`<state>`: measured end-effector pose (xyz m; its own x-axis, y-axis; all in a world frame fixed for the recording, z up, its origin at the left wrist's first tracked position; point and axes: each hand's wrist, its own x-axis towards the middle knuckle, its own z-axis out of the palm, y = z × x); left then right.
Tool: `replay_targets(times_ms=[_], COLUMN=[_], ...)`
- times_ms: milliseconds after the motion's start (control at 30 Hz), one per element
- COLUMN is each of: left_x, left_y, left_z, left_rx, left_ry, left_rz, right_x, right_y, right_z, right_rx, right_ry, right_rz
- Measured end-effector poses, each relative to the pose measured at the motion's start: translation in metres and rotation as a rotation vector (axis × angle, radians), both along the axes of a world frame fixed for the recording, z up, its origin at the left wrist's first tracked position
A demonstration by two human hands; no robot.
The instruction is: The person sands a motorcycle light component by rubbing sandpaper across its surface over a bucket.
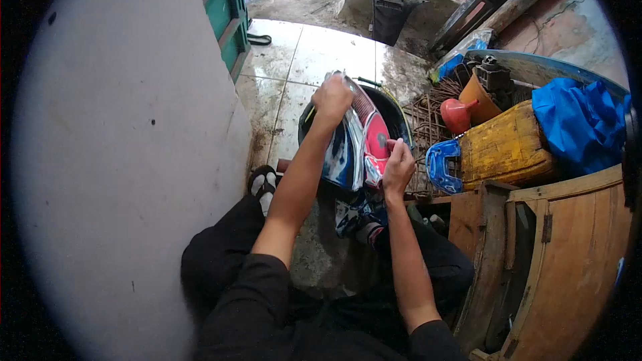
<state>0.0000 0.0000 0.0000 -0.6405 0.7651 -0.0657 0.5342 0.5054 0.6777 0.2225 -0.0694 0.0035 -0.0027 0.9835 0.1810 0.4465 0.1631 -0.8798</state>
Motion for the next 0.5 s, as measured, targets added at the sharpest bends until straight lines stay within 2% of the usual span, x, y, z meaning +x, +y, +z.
replay_targets(times_ms=[67, 100, 167, 233, 300, 333, 400, 500], left_x=[-0.011, 0.004, -0.008, -0.006, 0.004, 0.009, -0.007, -0.004], left_y=[0.008, 0.031, 0.025, 0.009, 0.001, 0.012, 0.035, 0.017], left_z=[-0.012, -0.009, 0.004, 0.017, 0.029, 0.014, 0.000, 0.017], left_rx=[-0.114, -0.046, -0.129, -0.054, -0.150, -0.002, -0.131, -0.207], left_ry=[-0.033, -0.082, -0.086, -0.029, 0.043, 0.075, -0.010, -0.038], left_rz=[-0.059, -0.064, -0.107, -0.156, -0.084, -0.005, -0.056, -0.092], right_x=[-0.005, 0.012, 0.007, 0.001, 0.001, 0.002, 0.002, 0.004], right_y=[-0.012, 0.010, 0.007, 0.010, 0.014, 0.016, 0.007, -0.001], right_z=[0.005, 0.007, 0.003, 0.003, 0.004, 0.007, 0.003, 0.003], right_rx=[-0.032, 0.035, 0.039, 0.063, 0.077, 0.077, 0.044, 0.034], right_ry=[0.004, -0.048, -0.029, -0.029, -0.056, -0.067, -0.029, -0.035], right_rz=[-0.011, -0.013, -0.007, -0.017, -0.030, -0.029, -0.024, -0.019])
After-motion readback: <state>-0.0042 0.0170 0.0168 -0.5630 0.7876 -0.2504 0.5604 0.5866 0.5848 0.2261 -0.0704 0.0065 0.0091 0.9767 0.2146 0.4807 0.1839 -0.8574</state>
